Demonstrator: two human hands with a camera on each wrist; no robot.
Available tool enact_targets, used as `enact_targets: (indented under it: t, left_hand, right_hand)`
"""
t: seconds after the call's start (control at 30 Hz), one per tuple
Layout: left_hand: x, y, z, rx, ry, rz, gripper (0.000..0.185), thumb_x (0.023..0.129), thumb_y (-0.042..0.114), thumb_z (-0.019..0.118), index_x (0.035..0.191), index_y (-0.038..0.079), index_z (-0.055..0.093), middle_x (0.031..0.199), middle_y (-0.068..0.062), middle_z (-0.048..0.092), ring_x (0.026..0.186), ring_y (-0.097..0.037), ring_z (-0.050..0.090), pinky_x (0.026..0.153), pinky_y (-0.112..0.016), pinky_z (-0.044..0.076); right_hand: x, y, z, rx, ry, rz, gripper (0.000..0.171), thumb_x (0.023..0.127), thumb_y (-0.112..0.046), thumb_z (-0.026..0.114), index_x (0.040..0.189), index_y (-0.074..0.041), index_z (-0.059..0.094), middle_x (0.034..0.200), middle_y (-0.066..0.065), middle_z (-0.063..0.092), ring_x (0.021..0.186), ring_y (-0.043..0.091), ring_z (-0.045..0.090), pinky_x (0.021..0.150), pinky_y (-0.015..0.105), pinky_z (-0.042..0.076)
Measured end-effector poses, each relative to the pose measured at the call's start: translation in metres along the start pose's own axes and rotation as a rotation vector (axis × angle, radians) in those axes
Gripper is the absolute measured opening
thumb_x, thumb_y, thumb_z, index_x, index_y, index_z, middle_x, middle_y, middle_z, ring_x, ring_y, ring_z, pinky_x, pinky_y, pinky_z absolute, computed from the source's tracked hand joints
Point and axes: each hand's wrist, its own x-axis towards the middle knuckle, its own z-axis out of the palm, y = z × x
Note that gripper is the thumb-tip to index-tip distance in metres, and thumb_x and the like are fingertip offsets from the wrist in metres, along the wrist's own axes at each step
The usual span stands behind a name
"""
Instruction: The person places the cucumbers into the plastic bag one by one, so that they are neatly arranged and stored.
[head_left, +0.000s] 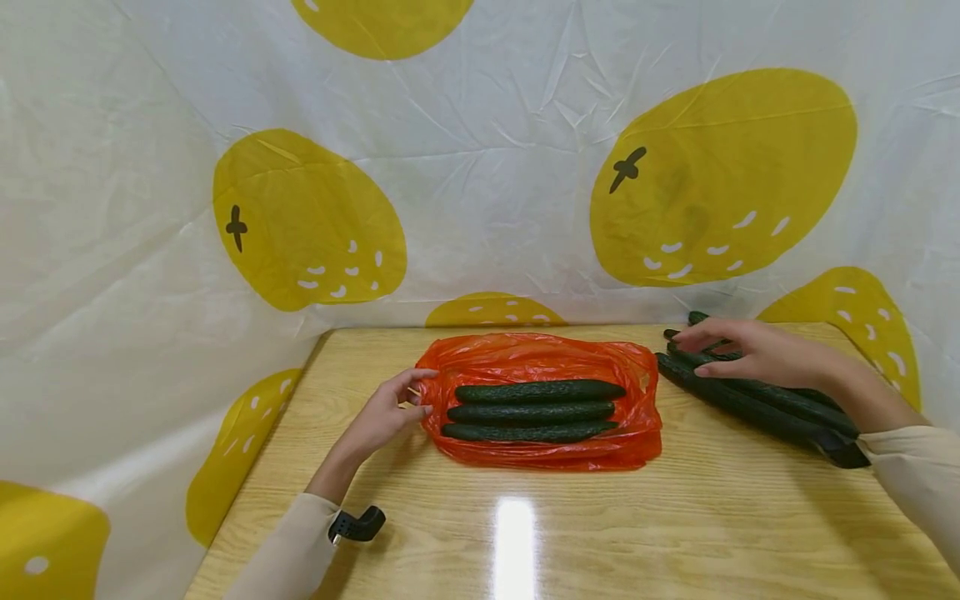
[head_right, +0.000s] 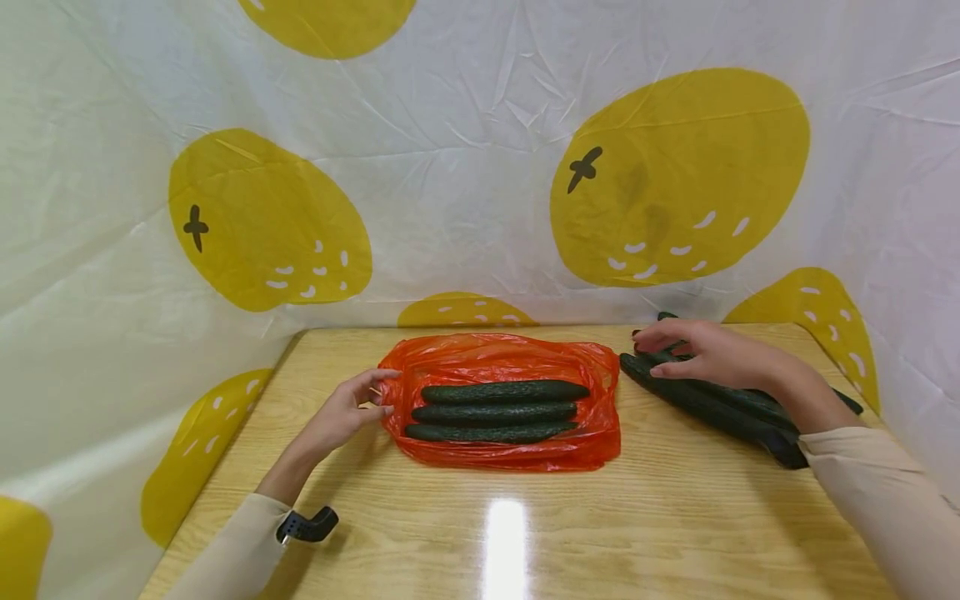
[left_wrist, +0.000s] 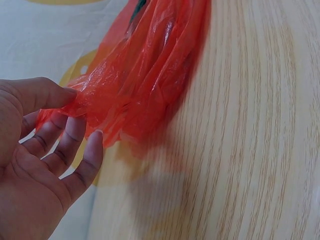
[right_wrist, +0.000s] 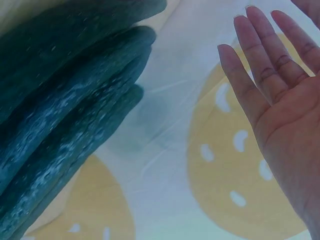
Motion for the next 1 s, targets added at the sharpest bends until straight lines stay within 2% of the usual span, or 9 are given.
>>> enact_targets:
  t: [0.2,0.4,0.53,0.87,1.0]
  left_hand:
    - [-0.001,-0.001,0.0,-0.006,-0.005,0.002,0.052,0.089,-0.003,0.071,0.139,0.005,0.057,0.107,-0.017,0.055,0.091,-0.027,0.056,0.069,-0.026,0.05]
    - [-0.001,-0.002,0.0,0.0,-0.011,0.008,0.052,0.09,-0.003,0.071,0.139,0.003,0.056,0.108,-0.019,0.055,0.091,-0.027,0.056,0.069,-0.026,0.05]
    - [0.0,-0.002,0.0,0.002,-0.015,0.009,0.052,0.09,-0.003,0.07,0.139,0.003,0.056,0.108,-0.019,0.055,0.092,-0.027,0.056,0.07,-0.026,0.05]
    - [0.0,-0.001,-0.002,0.003,-0.01,-0.002,0.052,0.089,-0.003,0.07,0.139,0.003,0.056,0.107,-0.015,0.056,0.092,-0.026,0.056,0.071,-0.026,0.05]
    - [0.001,-0.001,-0.002,0.001,-0.012,-0.006,0.052,0.089,-0.003,0.07,0.139,0.005,0.057,0.107,-0.014,0.056,0.092,-0.027,0.056,0.071,-0.027,0.051]
  right_hand:
    - [-0.007,0.015,-0.003,0.024,0.005,0.059,0.044,0.094,-0.022,0.073,0.136,-0.018,0.059,0.13,0.0,0.066,0.116,0.005,0.061,0.087,0.023,0.053]
    - [-0.015,0.027,-0.006,0.001,0.013,0.123,0.045,0.095,-0.023,0.073,0.136,-0.017,0.059,0.129,0.006,0.066,0.112,0.0,0.06,0.084,0.024,0.052]
    - [-0.019,0.036,-0.008,-0.016,0.035,0.133,0.047,0.094,-0.021,0.074,0.138,-0.014,0.058,0.125,0.007,0.068,0.108,-0.001,0.061,0.081,0.025,0.053]
    - [-0.027,0.055,-0.015,-0.007,0.072,0.174,0.051,0.093,-0.017,0.074,0.139,-0.007,0.057,0.121,-0.008,0.065,0.103,-0.007,0.06,0.08,0.019,0.053]
    - [-0.03,0.065,-0.017,-0.01,0.096,0.161,0.047,0.093,-0.012,0.073,0.137,-0.003,0.059,0.119,-0.021,0.061,0.102,-0.007,0.059,0.075,0.021,0.054]
